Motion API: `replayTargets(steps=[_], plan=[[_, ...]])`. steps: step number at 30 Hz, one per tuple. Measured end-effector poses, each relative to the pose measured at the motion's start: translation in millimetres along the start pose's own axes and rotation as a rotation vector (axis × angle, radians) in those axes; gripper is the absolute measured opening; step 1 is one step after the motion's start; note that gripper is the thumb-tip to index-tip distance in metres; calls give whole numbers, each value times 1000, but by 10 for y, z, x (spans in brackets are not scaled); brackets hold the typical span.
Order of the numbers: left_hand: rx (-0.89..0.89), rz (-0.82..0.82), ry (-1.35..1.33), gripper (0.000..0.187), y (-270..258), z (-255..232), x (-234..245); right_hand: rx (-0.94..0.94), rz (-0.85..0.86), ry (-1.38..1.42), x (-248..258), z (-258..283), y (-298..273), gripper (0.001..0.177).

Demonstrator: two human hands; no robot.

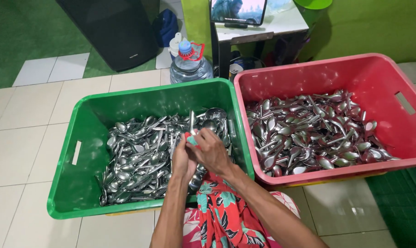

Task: Polishing metal spoons with a cloth and sorting them between bins.

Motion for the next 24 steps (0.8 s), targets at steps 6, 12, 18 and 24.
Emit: replayTargets(steps=[6, 12, 18, 24], plan=[[-36, -177, -87, 47, -181, -257, -306, 6, 83, 159, 288, 404, 28, 17], [-11, -157, 611, 47, -218, -248, -435, -119, 19, 126, 54, -83, 8, 13], [31, -76, 971, 56, -419, -374, -685, -224, -117, 119, 227, -341, 15, 8], [85, 20, 739, 51, -313, -167, -561, -320, -301, 122, 479, -624, 35, 4]])
Point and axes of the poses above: each hand's wrist, its own y-axis towards the middle knuckle, its own x-axis out of the back of the hand, z = x × y, the point moved 5 cm from there along y, towards the middle knuckle, and after that the axes turned 7 degrees about z, right-handed, at the moved point
